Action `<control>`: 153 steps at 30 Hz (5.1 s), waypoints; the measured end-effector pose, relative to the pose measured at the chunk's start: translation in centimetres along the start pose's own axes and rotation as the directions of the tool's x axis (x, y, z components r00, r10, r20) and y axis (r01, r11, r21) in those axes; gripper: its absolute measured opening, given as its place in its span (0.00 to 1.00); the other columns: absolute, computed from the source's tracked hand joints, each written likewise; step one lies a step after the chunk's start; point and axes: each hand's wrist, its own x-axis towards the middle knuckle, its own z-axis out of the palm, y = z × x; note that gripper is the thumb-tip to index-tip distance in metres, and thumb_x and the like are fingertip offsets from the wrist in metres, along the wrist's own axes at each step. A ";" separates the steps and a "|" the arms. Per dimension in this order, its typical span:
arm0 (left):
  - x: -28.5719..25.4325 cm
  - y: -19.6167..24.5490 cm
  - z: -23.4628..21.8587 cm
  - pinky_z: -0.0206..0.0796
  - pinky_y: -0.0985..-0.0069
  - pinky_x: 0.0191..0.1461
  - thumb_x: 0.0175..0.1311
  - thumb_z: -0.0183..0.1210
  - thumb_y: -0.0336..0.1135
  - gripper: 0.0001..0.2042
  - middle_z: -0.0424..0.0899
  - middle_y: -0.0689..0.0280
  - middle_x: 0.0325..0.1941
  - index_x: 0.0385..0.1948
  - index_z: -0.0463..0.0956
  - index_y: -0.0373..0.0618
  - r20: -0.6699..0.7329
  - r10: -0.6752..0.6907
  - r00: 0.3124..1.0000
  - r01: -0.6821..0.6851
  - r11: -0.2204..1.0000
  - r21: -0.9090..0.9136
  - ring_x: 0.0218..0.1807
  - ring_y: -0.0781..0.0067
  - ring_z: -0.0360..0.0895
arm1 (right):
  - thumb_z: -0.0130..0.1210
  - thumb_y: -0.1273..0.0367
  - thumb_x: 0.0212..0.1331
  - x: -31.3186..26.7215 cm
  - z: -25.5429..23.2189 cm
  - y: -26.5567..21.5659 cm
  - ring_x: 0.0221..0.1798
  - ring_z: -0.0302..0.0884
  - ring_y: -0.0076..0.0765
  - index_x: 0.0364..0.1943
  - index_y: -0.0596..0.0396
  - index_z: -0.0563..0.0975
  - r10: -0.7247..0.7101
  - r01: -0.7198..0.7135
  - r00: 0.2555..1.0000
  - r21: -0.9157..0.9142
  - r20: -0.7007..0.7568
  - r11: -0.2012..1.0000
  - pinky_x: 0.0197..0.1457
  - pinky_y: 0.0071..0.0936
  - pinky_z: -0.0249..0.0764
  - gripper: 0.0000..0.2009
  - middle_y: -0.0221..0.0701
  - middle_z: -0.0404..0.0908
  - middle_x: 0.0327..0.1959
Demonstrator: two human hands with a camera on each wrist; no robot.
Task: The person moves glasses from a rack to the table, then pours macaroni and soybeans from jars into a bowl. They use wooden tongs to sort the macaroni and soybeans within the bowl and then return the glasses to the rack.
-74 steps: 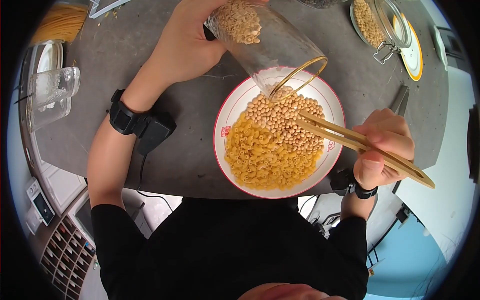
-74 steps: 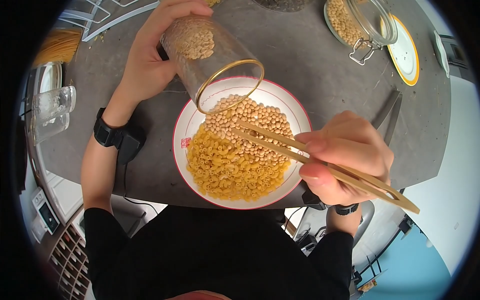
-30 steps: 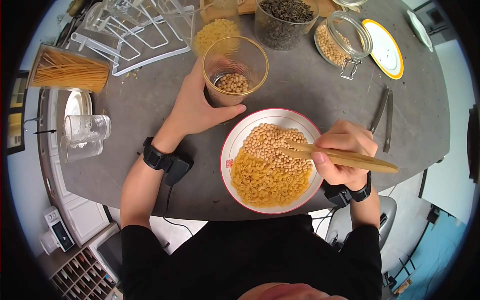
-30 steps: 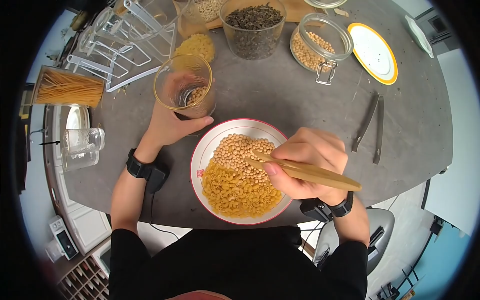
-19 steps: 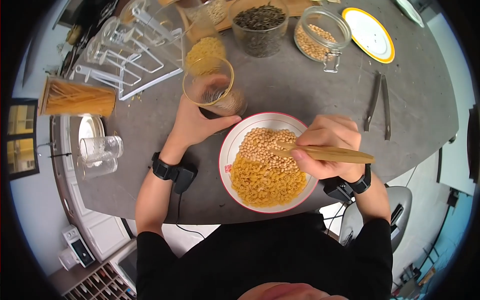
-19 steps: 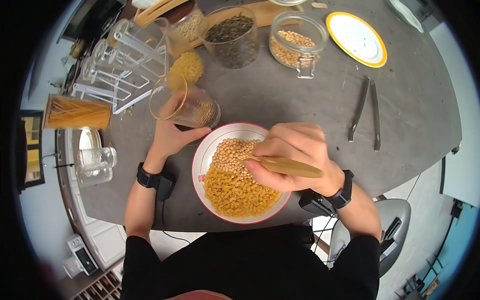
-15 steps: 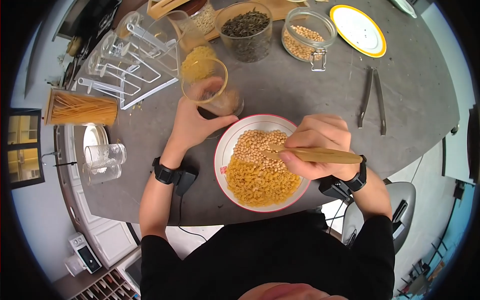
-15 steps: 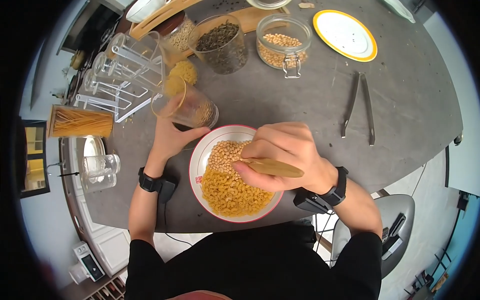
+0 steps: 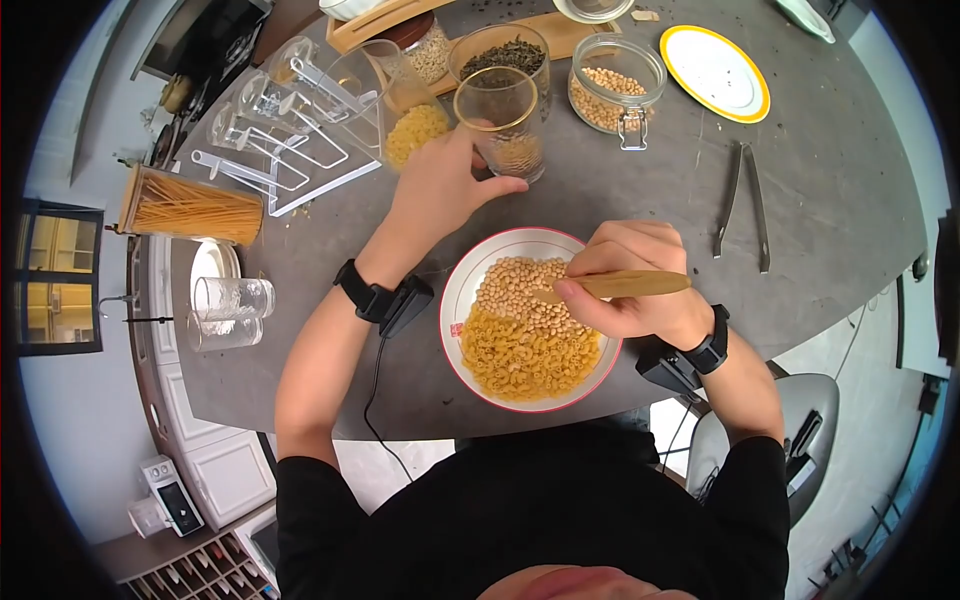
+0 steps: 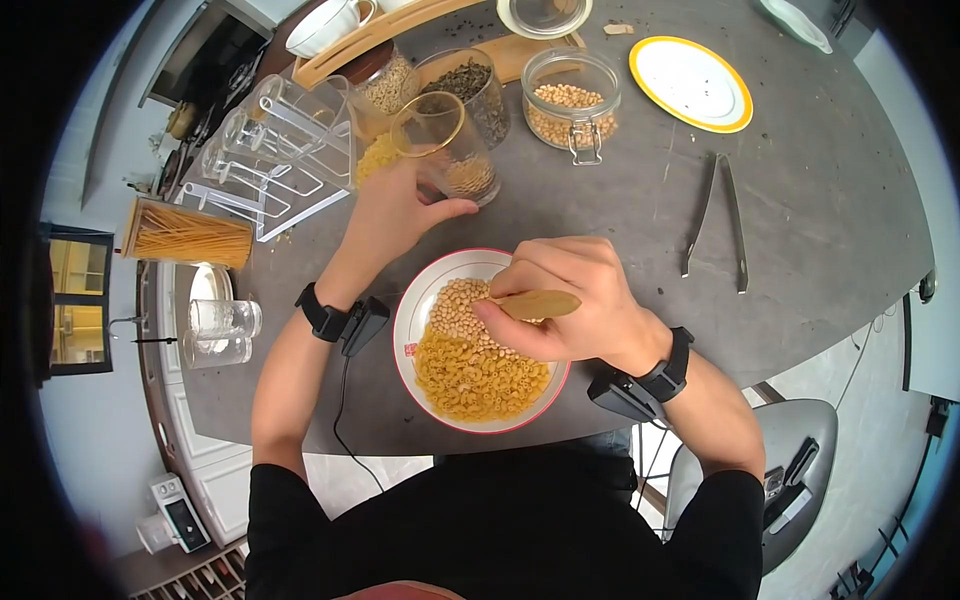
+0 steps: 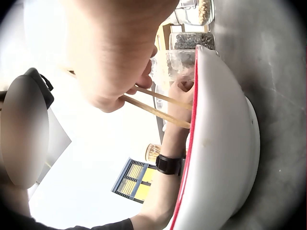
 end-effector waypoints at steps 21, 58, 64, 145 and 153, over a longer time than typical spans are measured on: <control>0.4 1.6 1.8 0.76 0.59 0.40 0.50 0.75 0.58 0.33 0.85 0.54 0.34 0.48 0.76 0.39 -0.232 0.034 0.972 -0.049 0.997 -0.059 0.36 0.48 0.85 | 0.71 0.72 0.50 -0.2 -0.1 0.1 0.17 0.74 0.32 0.25 0.51 0.79 0.014 -0.012 0.996 -0.024 0.086 1.000 0.20 0.27 0.66 0.09 0.28 0.78 0.18; 0.5 5.2 -1.7 0.66 0.65 0.72 0.45 0.82 0.29 0.44 0.75 0.56 0.65 0.64 0.61 0.45 -0.198 0.448 0.872 -0.487 0.745 -0.457 0.67 0.64 0.75 | 0.70 0.68 0.48 -0.5 0.1 0.0 0.19 0.74 0.36 0.24 0.51 0.77 -0.098 0.098 0.993 0.009 -0.060 0.995 0.21 0.32 0.71 0.10 0.27 0.74 0.21; 0.7 5.4 -1.3 0.69 0.62 0.70 0.48 0.80 0.27 0.39 0.75 0.55 0.66 0.61 0.63 0.47 -0.276 0.541 0.795 -0.601 0.638 -0.481 0.68 0.59 0.75 | 0.70 0.68 0.49 -0.3 0.2 -0.2 0.19 0.75 0.35 0.24 0.50 0.77 -0.150 0.150 0.983 -0.009 -0.103 0.989 0.21 0.32 0.72 0.10 0.27 0.74 0.21; -3.4 2.1 -3.6 0.70 0.69 0.66 0.47 0.80 0.34 0.36 0.83 0.63 0.59 0.62 0.75 0.42 -0.048 0.069 0.996 -0.082 0.908 -0.411 0.60 0.69 0.79 | 0.70 0.70 0.49 -0.4 0.2 0.0 0.18 0.73 0.34 0.23 0.49 0.77 -0.105 0.104 0.994 -0.021 -0.032 0.994 0.20 0.29 0.69 0.10 0.26 0.74 0.20; -0.7 1.9 -0.3 0.67 0.70 0.70 0.48 0.80 0.39 0.39 0.82 0.59 0.63 0.64 0.72 0.39 0.017 0.119 0.993 -0.098 0.883 -0.459 0.64 0.68 0.78 | 0.71 0.72 0.48 0.0 0.2 0.1 0.15 0.71 0.32 0.23 0.49 0.79 -0.053 0.053 0.998 -0.002 0.023 0.999 0.19 0.28 0.65 0.09 0.25 0.74 0.18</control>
